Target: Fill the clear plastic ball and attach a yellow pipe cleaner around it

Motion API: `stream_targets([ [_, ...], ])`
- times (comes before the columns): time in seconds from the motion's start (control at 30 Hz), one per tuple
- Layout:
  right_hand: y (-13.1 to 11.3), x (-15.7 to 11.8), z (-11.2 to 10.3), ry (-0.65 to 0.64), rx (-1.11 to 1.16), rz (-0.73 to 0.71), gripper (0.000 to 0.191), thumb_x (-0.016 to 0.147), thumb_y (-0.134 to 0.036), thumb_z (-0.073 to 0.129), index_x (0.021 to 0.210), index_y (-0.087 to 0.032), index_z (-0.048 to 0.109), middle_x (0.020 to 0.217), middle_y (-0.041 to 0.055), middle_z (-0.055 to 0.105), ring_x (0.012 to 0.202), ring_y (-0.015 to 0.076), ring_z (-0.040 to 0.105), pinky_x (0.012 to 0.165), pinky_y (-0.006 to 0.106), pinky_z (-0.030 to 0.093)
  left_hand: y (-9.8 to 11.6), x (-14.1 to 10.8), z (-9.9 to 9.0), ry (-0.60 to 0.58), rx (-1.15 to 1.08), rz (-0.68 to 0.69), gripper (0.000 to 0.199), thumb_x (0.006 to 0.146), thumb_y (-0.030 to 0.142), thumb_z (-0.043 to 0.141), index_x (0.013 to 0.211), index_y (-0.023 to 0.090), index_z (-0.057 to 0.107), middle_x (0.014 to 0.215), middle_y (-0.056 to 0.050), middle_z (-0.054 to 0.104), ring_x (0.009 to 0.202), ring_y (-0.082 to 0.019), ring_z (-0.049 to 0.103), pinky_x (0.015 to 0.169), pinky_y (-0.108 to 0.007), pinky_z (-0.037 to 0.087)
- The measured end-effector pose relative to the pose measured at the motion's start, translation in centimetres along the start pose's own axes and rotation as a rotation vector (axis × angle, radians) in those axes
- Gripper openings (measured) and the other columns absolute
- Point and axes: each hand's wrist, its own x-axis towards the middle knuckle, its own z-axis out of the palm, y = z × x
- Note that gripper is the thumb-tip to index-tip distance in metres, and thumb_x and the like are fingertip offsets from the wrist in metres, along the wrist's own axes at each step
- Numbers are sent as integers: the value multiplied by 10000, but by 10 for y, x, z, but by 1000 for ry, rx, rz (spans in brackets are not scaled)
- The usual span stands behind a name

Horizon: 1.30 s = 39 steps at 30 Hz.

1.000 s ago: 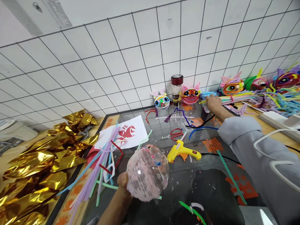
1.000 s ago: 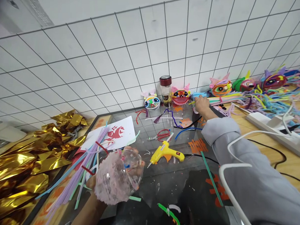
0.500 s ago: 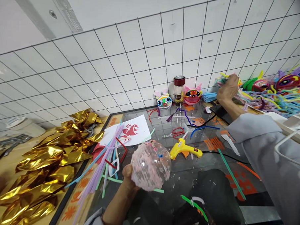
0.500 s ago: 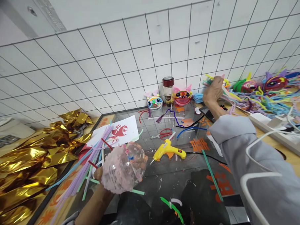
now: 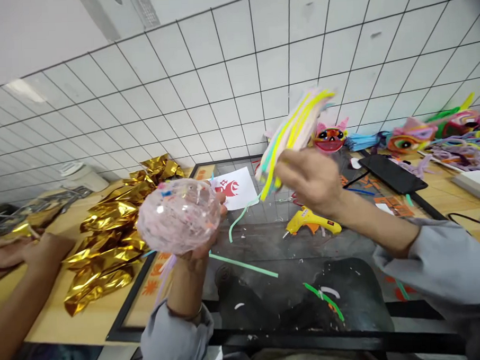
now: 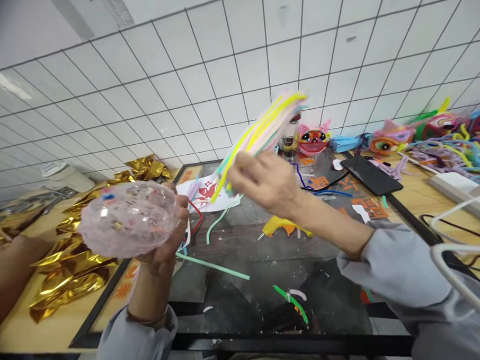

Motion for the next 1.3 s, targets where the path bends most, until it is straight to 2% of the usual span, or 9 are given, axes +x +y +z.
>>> stream_targets([
  [0.07, -28, -6, 8, 29, -22, -255, 203, 998, -129, 469, 1124, -224, 597, 1125, 74, 699, 764, 152, 594, 708, 325, 486, 3, -3, 8, 26, 9, 42, 336, 776, 438, 746, 1084, 317, 688, 1160, -47, 697, 928, -195, 663, 703, -268, 614],
  [0.17, -66, -22, 23, -100, 74, -397, 142, 987, -128, 493, 1034, -177, 618, 1029, 92, 710, 724, 161, 590, 719, 341, 518, 0, -6, 11, 37, 5, -6, 346, 812, 458, 717, 1117, 298, 682, 1230, -74, 678, 970, -201, 657, 688, -269, 613],
  [0.37, -115, -58, 36, -500, 241, -261, 255, 957, -61, 484, 1168, -128, 610, 1226, 152, 671, 1009, 214, 639, 973, 411, 530, -15, -7, 1, -1, -8, -42, 714, 586, 563, 862, 1198, 268, 644, 1376, -119, 620, 1427, -412, 416, 1103, -550, 470],
  [0.5, -112, -68, 24, -385, 407, -74, 378, 935, -24, 408, 1276, -88, 558, 1238, 206, 656, 1101, 253, 624, 912, 418, 555, -20, -6, 3, -15, -41, -64, 758, 647, 634, 789, 1292, 295, 582, 1366, -105, 631, 1446, -409, 402, 1145, -596, 407],
  [0.7, -109, -72, 12, -378, 555, 475, 218, 981, -216, 493, 1127, -127, 628, 896, 100, 686, 804, 222, 676, 726, 348, 558, -23, -5, 3, -35, -59, -80, 805, 651, 687, 754, 1309, 265, 563, 1338, -130, 644, 1436, -417, 411, 1133, -601, 416],
  [0.83, -119, -60, 11, -548, 476, 475, 538, 920, -381, 606, 1370, -105, 506, 1069, 158, 676, 906, 295, 688, 719, 386, 539, -26, -4, -2, -48, -64, -65, 840, 640, 744, 721, 1314, 272, 557, 1368, -122, 625, 1467, -410, 370, 1152, -598, 392],
  [0.93, -122, -52, 22, -691, 426, 514, 567, 892, -258, 599, 1426, -115, 468, 1047, 142, 700, 833, 256, 694, 671, 324, 495, -27, -4, -1, -21, -37, -70, 838, 622, 744, 731, 1289, 260, 575, 1361, -122, 632, 1472, -412, 363, 1145, -591, 405],
  [1.13, -108, -50, 59, -666, 390, 530, 495, 838, -18, 469, 1309, -123, 582, 1009, 111, 723, 853, 215, 676, 731, 301, 495, -28, -6, 10, 6, -15, -86, 845, 599, 772, 722, 1266, 269, 594, 1339, -116, 643, 1443, -417, 400, 1117, -590, 425],
  [1.3, -113, -47, 49, -625, 341, 400, 412, 879, -36, 477, 1244, -148, 631, 1207, 194, 646, 1013, 293, 593, 848, 424, 483, -29, -6, 10, 4, -1, -97, 837, 606, 784, 701, 1256, 269, 595, 1317, -110, 645, 1438, -406, 406, 1123, -581, 417],
])
